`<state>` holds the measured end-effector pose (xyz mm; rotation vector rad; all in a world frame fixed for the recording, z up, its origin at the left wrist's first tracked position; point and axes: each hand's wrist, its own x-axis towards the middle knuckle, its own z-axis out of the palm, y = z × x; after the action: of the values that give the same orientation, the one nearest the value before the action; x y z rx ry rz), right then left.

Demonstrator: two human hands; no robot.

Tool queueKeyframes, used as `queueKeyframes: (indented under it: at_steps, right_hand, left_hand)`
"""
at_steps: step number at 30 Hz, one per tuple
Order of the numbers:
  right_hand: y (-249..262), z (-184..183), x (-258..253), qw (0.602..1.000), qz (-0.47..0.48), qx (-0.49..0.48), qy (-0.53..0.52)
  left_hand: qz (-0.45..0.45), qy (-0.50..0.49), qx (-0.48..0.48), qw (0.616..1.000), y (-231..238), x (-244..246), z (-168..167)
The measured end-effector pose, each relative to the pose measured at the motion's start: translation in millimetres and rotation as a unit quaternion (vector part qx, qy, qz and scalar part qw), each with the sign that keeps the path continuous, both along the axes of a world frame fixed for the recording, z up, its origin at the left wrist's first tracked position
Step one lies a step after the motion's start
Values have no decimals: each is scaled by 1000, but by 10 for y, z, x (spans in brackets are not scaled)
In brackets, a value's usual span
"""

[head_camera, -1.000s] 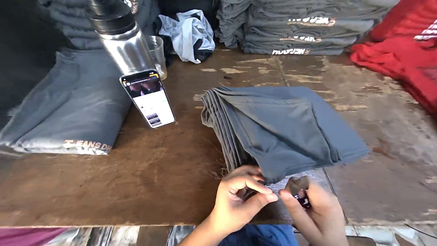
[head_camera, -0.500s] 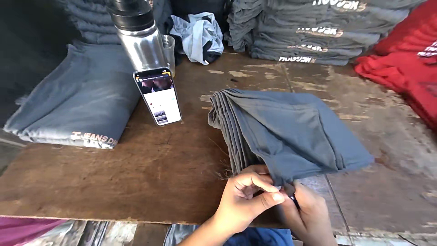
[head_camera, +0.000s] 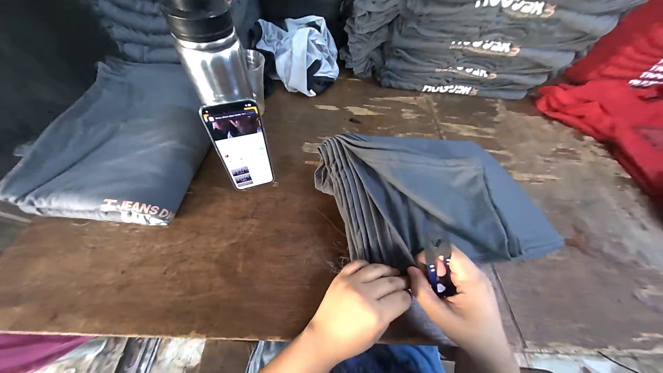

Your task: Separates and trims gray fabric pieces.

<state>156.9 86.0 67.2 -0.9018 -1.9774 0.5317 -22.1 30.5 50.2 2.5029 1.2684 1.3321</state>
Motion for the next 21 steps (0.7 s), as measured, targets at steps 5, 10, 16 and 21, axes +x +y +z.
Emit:
queueKeyframes:
  at_steps: [5,10,16,21]
  right_hand:
    - [-62,-1,-76,979,-9,-16,205]
    - [-101,-57,-165,917,68,-115,377]
    - [-139,-95,-185,928,67,-101,352]
    - [-112,-103,-146,922,79,-110,363]
  left_hand:
    - [-52,-240,-67,967,60,34,0]
    - [-90,-430,-198,877,94,78,66]
    - [-61,-357,-145,921,123,179,76]
    - [-113,-401,-222,882,92,15,116]
